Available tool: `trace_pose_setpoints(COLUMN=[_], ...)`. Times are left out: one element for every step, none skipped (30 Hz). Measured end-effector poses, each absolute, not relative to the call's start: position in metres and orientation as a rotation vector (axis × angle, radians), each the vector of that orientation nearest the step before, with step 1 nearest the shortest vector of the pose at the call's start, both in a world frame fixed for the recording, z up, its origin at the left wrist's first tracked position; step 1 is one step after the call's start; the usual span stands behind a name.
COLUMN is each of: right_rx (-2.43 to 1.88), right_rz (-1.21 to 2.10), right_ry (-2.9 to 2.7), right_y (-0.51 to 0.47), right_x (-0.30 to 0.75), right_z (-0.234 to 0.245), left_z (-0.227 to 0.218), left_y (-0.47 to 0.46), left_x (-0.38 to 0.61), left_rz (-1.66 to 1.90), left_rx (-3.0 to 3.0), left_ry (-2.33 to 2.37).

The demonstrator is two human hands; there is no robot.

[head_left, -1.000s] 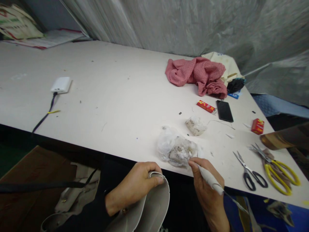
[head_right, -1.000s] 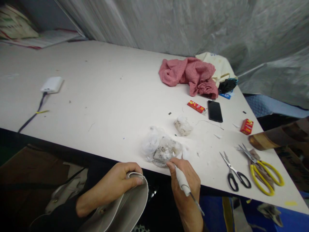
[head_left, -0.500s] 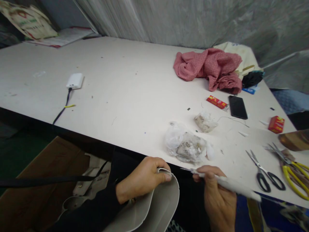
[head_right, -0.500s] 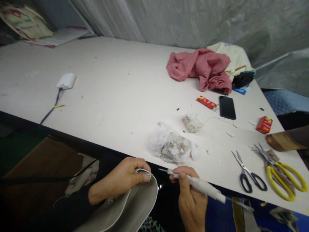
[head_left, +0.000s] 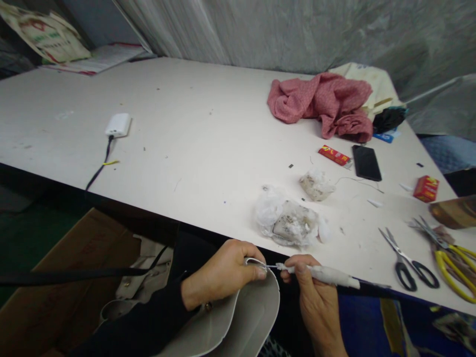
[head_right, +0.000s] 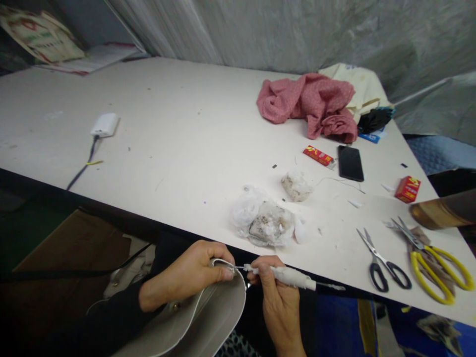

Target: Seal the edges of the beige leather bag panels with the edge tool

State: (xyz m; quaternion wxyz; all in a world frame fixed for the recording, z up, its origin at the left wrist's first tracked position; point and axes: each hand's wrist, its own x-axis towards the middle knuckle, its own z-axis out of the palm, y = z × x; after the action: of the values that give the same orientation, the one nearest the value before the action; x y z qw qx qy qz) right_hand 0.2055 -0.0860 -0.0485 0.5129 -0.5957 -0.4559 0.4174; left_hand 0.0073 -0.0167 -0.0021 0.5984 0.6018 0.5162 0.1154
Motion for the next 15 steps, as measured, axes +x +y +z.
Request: trace_pose_setpoints(right_rx=[-1.433, -1.433, -1.434, -1.438, -1.445, -1.453, -1.455, -1.457, -1.456, -1.451, -1.446, -1.441, -1.441, -1.443, -1.446], right_rz=[1.001, 0.996, 0.99, 0.982, 0.971, 0.959, 0.948, 0.939, 0.934, 0.934, 0.938, 0.937, 0.932, 0.923, 0.911], right_ry=[-1.113, -1.138, -1.168, -1.202, -1.236, -1.268, -1.3, -1.328, -1.355, -1.384, -1.413, -1.442, -1.47, -1.496, -1.52], right_y=[-0.086, -0.086, -0.086, -0.086, -0.086, -0.086, -0.085, -0.084, -0.083, -0.082, -0.08, -0.078, -0.076, -0.074, -0.071], right_x=[0.206, 0.206, 0.207, 0.207, 0.207, 0.208, 0.208, 0.209, 0.21, 0.211, 0.211, 0.212, 0.212, 0.212, 0.212], right_z=[-0.048, -0.047, -0.046, -0.045, -0.044, -0.043, -0.042, -0.041, -0.04, -0.04, -0.038, -0.037, -0.036, -0.034, -0.032], left_z=[-0.002, -0.002, -0.003, -0.003, -0.003, -0.004, -0.004, -0.005, -0.005, -0.006, -0.007, -0.008, -0.009, -0.01, -0.011], left_y=[-0.017, -0.017, -0.017, -0.018, -0.018, -0.018, -0.018, -0.019, -0.019, -0.019, -0.02, -0.02, -0.021, -0.022, -0.022], left_x=[0.007, 0.008, 0.008, 0.009, 0.009, 0.01, 0.01, 0.01, 0.011, 0.011, 0.011, 0.011, 0.012, 0.012, 0.013], left_rz=[0.267, 0.268, 0.269, 0.271, 0.272, 0.275, 0.28, 0.284, 0.288, 0.292, 0.293, 0.293, 0.29, 0.288, 0.284], left_rx=[1.391, 1.382, 1.371, 1.36, 1.351, 1.348, 1.348, 1.35, 1.349, 1.337, 1.318, 1.295, 1.273, 1.255, 1.244], left_ry=[1.197, 1.195, 1.191, 1.189, 1.187, 1.184, 1.178, 1.17, 1.161, 1.155, 1.149, 1.145, 1.14, 1.135, 1.131])
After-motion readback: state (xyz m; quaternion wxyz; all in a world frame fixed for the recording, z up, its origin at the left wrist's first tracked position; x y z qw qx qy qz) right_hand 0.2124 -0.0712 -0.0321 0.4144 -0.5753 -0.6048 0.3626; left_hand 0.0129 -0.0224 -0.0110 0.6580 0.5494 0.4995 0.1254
